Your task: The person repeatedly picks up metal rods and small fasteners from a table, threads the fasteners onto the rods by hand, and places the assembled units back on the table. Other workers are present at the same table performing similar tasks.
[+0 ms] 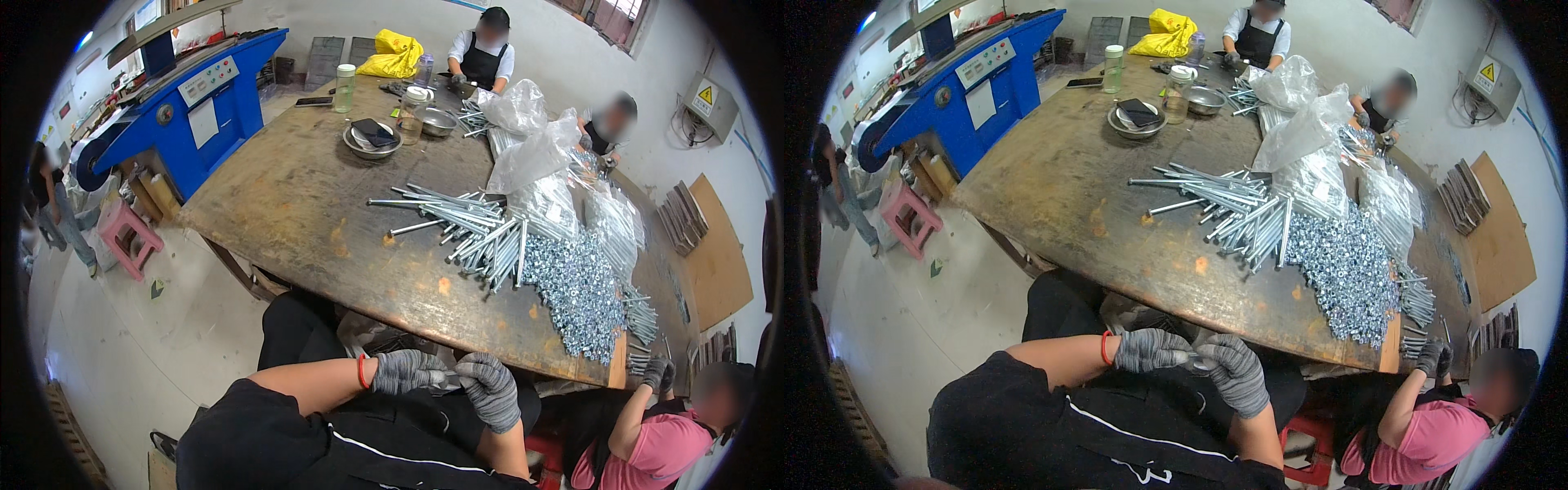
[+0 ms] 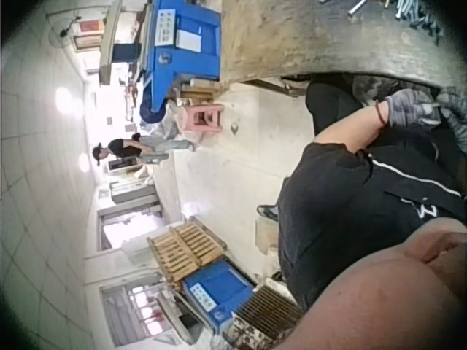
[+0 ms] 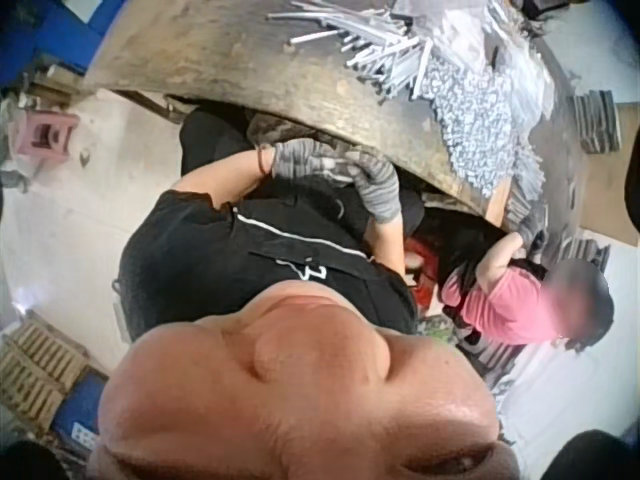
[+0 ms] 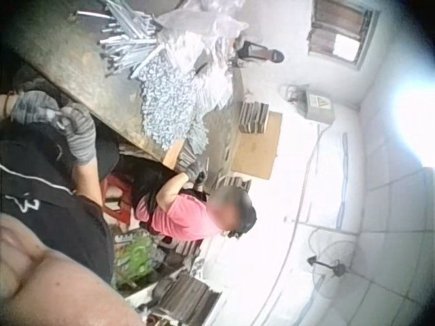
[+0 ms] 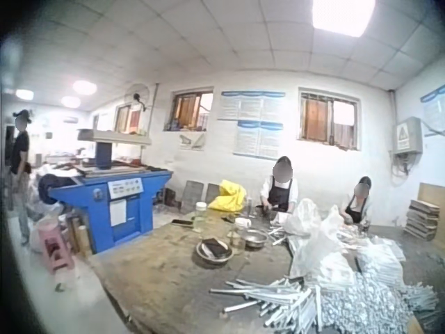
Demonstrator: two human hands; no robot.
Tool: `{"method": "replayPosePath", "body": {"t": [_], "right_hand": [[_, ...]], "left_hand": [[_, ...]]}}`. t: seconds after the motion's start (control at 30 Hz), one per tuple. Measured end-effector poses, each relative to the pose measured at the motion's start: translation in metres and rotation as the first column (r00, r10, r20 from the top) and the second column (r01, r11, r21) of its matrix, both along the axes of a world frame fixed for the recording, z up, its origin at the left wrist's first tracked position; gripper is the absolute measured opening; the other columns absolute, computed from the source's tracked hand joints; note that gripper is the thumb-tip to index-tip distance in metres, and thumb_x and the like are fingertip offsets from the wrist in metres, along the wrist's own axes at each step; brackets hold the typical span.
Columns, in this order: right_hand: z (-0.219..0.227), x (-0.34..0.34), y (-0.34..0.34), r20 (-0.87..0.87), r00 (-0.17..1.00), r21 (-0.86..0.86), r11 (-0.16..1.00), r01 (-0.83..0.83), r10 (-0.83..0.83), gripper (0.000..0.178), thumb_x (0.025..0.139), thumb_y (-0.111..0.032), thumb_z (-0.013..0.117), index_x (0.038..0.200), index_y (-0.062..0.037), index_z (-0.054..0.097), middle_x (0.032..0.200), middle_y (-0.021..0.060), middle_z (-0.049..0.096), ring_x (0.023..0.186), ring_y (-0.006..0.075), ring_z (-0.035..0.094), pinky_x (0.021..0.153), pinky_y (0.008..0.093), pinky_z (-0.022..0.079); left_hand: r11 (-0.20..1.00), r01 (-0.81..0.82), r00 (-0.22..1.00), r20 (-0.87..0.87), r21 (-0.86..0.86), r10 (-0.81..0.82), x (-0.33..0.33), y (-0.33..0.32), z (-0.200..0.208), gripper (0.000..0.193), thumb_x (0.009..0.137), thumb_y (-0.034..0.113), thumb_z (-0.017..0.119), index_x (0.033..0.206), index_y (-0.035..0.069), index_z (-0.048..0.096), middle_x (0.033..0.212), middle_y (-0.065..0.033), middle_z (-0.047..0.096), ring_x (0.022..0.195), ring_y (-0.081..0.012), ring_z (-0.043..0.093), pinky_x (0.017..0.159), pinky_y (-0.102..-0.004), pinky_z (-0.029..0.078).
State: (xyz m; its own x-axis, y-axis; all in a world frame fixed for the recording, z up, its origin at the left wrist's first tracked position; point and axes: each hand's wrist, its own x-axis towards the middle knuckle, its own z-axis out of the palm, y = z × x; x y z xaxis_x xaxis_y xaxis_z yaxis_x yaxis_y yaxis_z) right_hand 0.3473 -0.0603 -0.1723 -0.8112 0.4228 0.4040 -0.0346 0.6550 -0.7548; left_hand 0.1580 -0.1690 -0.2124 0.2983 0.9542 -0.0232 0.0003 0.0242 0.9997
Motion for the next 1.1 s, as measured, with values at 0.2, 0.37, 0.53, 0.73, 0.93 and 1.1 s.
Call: {"method": "replayPosePath", "body": {"t": [0.2, 0.37, 0.53, 0.73, 0.93, 1.1], "right_hand": [[0.004, 0.0, -0.003, 0.131, 0.987, 0.067, 0.994, 0.081, -0.09, 0.018, 0.079, -0.021, 0.067, 0.09, -0.0069, 0.065, 0.083, 0.0122, 0.061, 0.077, 0.0291, 0.061, 0.069, 0.0348, 0.049], [-0.005, -0.004, -0.004, 0.214, 0.929, 0.259, 0.935, 0.243, -0.301, 0.028, 0.085, -0.028, 0.061, 0.075, -0.0024, 0.062, 0.069, 0.0148, 0.059, 0.065, 0.0321, 0.058, 0.06, 0.0364, 0.046], [-0.007, -0.006, 0.0, 0.092, 0.954, 0.235, 0.938, 0.256, -0.284, 0.025, 0.086, -0.032, 0.057, 0.077, -0.0085, 0.062, 0.072, 0.0115, 0.059, 0.067, 0.0319, 0.057, 0.06, 0.0388, 0.046], [0.024, 0.004, -0.004, 0.087, 0.994, 0.302, 0.949, -0.093, 0.07, 0.022, 0.082, -0.027, 0.06, 0.089, -0.0061, 0.06, 0.08, 0.0116, 0.059, 0.075, 0.0309, 0.058, 0.068, 0.0385, 0.048], [0.026, 0.002, -0.016, 0.154, 0.95, 0.323, 0.895, -0.308, 0.271, 0.028, 0.079, -0.025, 0.064, 0.098, -0.0048, 0.06, 0.082, 0.0112, 0.059, 0.073, 0.0273, 0.059, 0.065, 0.0355, 0.049], [0.052, -0.006, -0.023, 0.142, 0.867, 0.262, 0.827, -0.497, 0.477, 0.027, 0.082, -0.021, 0.061, 0.104, -0.0048, 0.06, 0.085, 0.0128, 0.061, 0.077, 0.028, 0.06, 0.067, 0.0347, 0.051]], "left_hand": [[1.0, 0.004, 0.964, -0.266, -0.013, -0.007, 0.004, 0.004, 0.006, 0.03, 0.095, 0.025, 0.045, 0.11, 0.002, 0.056, 0.1, -0.0141, 0.061, 0.097, -0.0263, 0.058, 0.085, -0.0351, 0.044], [0.997, -0.072, 0.909, -0.409, 0.035, 0.08, 0.015, 0.007, 0.002, 0.035, 0.095, 0.028, 0.043, 0.114, 0.001, 0.055, 0.106, -0.0159, 0.061, 0.101, -0.0284, 0.057, 0.09, -0.0354, 0.043], [0.982, -0.185, 0.982, -0.026, 0.033, 0.186, 0.025, 0.007, 0.009, 0.029, 0.094, 0.025, 0.048, 0.109, 0.002, 0.058, 0.095, -0.0095, 0.063, 0.089, -0.0196, 0.058, 0.081, -0.0308, 0.045], [0.848, 0.429, 0.85, 0.457, -0.312, -0.262, -0.002, 0.01, -0.002, 0.028, 0.091, 0.032, 0.055, 0.102, 0.007, 0.058, 0.071, 0.0052, 0.047, 0.059, -0.0033, 0.041, 0.052, -0.0183, 0.034], [0.593, 0.669, 0.656, 0.731, -0.448, -0.187, -0.004, -0.007, 0.012, 0.043, 0.082, 0.039, 0.063, 0.106, 0.004, 0.056, 0.06, 0.0024, 0.044, 0.043, -0.0038, 0.034, 0.036, -0.0173, 0.026], [0.355, 0.904, 0.361, 0.871, -0.239, -0.332, -0.003, -0.003, -0.022, 0.038, 0.082, 0.038, 0.063, 0.083, 0.002, 0.052, 0.052, 0.0027, 0.037, 0.039, -0.0057, 0.032, 0.034, -0.0191, 0.025]]}}
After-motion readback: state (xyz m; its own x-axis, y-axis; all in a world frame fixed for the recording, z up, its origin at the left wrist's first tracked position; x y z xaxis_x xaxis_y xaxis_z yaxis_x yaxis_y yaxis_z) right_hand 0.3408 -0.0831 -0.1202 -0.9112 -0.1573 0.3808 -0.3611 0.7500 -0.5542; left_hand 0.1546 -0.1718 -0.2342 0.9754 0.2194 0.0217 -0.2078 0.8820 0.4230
